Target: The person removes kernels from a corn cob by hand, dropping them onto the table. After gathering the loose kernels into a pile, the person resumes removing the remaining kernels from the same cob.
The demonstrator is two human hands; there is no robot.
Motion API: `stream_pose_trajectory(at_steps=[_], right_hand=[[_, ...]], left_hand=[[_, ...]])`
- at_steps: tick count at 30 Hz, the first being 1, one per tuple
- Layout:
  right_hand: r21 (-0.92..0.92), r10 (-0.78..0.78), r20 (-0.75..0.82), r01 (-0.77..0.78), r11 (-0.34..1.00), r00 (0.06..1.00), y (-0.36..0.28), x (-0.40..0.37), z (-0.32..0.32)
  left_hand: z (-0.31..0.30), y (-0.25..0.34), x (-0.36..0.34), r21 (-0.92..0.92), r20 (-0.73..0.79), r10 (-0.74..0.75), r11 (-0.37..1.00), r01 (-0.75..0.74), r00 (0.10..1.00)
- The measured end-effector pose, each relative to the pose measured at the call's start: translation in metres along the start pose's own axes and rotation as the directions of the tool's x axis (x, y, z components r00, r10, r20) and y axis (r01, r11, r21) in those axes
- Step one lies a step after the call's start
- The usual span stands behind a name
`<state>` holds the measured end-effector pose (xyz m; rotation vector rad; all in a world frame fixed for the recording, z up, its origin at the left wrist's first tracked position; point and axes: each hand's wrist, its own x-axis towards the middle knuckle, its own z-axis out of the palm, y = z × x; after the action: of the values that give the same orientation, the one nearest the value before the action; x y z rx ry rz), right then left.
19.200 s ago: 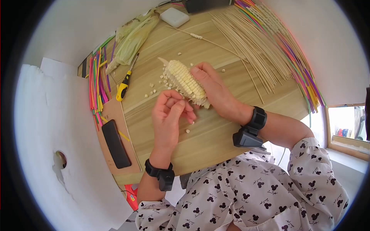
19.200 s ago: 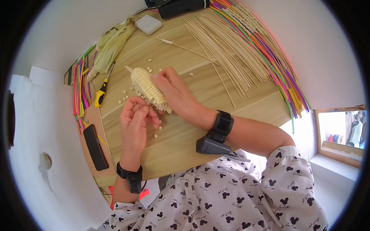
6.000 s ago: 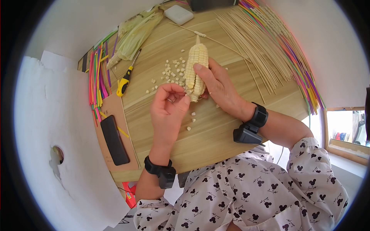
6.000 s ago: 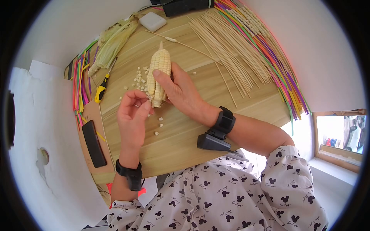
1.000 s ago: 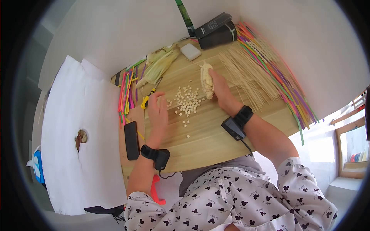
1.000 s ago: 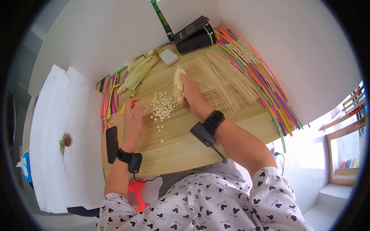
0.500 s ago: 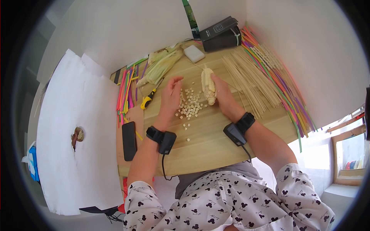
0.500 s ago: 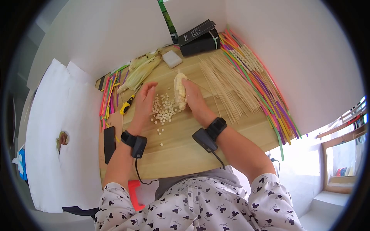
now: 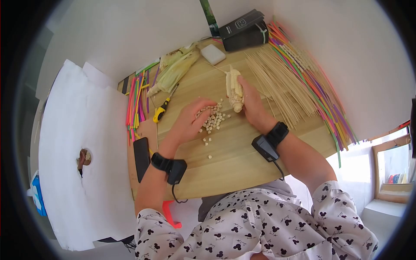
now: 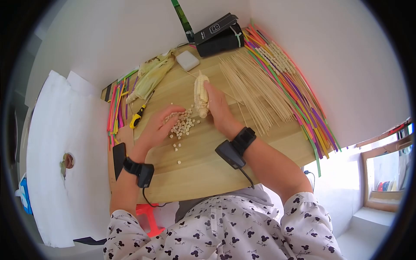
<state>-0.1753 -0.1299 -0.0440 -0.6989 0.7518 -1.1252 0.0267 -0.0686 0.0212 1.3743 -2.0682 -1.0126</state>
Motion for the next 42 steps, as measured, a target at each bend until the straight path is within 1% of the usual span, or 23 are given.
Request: stream_pose_trajectory(at_steps=[2,3,5,6,8,12,15,17,20,24,26,27,29,30,32,33,34,35,36,38,39,41,42], right_hand=[[-0.002,-0.024,-0.004,0.024,1.0,1.0,0.0,0.0,-0.001],[-0.005,-0.021,-0.005,0.021,1.0,1.0,-0.002,-0.001,0.0],[0.015,0.024,-0.03,-0.023,1.0,0.999,-0.003,-0.001,0.003],[0.011,0.027,-0.029,-0.027,1.0,0.999,-0.003,-0.001,0.003],[0.024,0.023,-0.06,-0.021,0.999,0.998,-0.001,0.0,0.004],[0.018,0.039,-0.065,-0.038,0.999,0.997,-0.003,-0.001,0.005],[0.031,0.012,-0.039,-0.01,0.999,0.999,-0.006,-0.002,0.006],[0.015,0.051,-0.038,-0.051,0.999,0.998,-0.01,-0.004,0.004],[0.065,0.005,-0.071,0.0,0.998,0.997,-0.015,-0.01,0.013],[0.136,-0.011,-0.04,0.016,0.991,0.999,-0.014,-0.008,0.011],[0.098,0.083,0.018,-0.085,0.992,0.996,-0.015,-0.009,0.008],[0.1,0.078,0.018,-0.08,0.992,0.997,-0.015,-0.008,0.008],[0.092,0.123,0.065,-0.129,0.987,0.99,-0.014,-0.008,0.008],[0.092,0.123,0.065,-0.128,0.987,0.99,-0.013,-0.01,0.011],[0.077,0.076,0.083,-0.083,0.994,0.994,-0.012,-0.014,0.018],[0.078,0.077,0.081,-0.083,0.993,0.994,-0.01,-0.015,0.021],[0.008,0.101,0.098,-0.103,0.995,0.99,-0.009,-0.017,0.023],[-0.067,0.126,0.112,-0.119,0.991,0.986,-0.009,-0.019,0.023],[-0.082,0.124,0.109,-0.115,0.99,0.986,-0.011,-0.021,0.027],[-0.185,0.032,0.208,0.007,0.983,0.978,-0.013,-0.028,0.033],[-0.204,0.044,0.205,-0.001,0.979,0.978,-0.016,-0.033,0.035],[-0.327,0.002,0.316,0.107,0.939,0.949,-0.024,-0.043,0.042],[-0.339,0.01,0.316,0.103,0.935,0.949,-0.028,-0.049,0.047]], left_hand=[[0.006,0.021,-0.018,0.147,-0.092,0.105,0.985,-0.091,0.99],[0.014,0.024,-0.028,0.143,-0.093,0.104,0.986,-0.09,0.99],[0.029,0.027,-0.046,0.359,0.012,0.335,0.878,-0.316,0.942],[0.035,0.027,-0.053,0.356,0.008,0.333,0.88,-0.314,0.943],[0.043,0.025,-0.062,0.413,0.183,0.42,0.788,-0.457,0.889],[0.046,-0.004,-0.052,0.519,0.187,0.44,0.715,-0.469,0.878],[0.032,-0.019,-0.017,0.685,0.056,0.508,0.607,-0.403,0.86],[0.023,-0.021,0.001,0.648,-0.057,0.396,0.713,-0.268,0.917],[0.022,-0.006,0.017,0.537,-0.143,0.39,0.803,-0.26,0.909],[0.034,-0.007,0.022,0.581,-0.075,0.451,0.745,-0.329,0.889],[0.032,-0.011,0.018,0.583,-0.026,0.271,0.786,-0.205,0.962],[0.029,-0.012,0.015,0.586,-0.023,0.274,0.783,-0.209,0.961],[0.021,-0.015,0.006,0.5,-0.258,0.312,0.853,-0.15,0.915],[0.018,-0.013,0.001,0.5,-0.257,0.312,0.853,-0.15,0.915],[0.013,-0.009,-0.007,0.283,-0.519,0.244,0.953,-0.105,0.819],[0.013,-0.011,-0.011,0.282,-0.517,0.244,0.954,-0.105,0.82],[0.018,-0.013,-0.013,-0.035,-0.589,0.072,0.993,-0.115,0.805],[0.024,-0.014,-0.015,-0.351,-0.602,-0.112,0.927,-0.136,0.791],[0.029,-0.011,-0.018,-0.359,-0.606,-0.11,0.922,-0.147,0.788],[0.042,-0.001,-0.022,-0.585,-0.489,-0.198,0.796,-0.152,0.85],[0.046,0.005,-0.023,-0.6,-0.492,-0.207,0.785,-0.156,0.846],[0.051,0.015,-0.026,-0.729,-0.376,-0.181,0.663,-0.169,0.909],[0.052,0.014,-0.027,-0.729,-0.367,-0.173,0.664,-0.167,0.914]])
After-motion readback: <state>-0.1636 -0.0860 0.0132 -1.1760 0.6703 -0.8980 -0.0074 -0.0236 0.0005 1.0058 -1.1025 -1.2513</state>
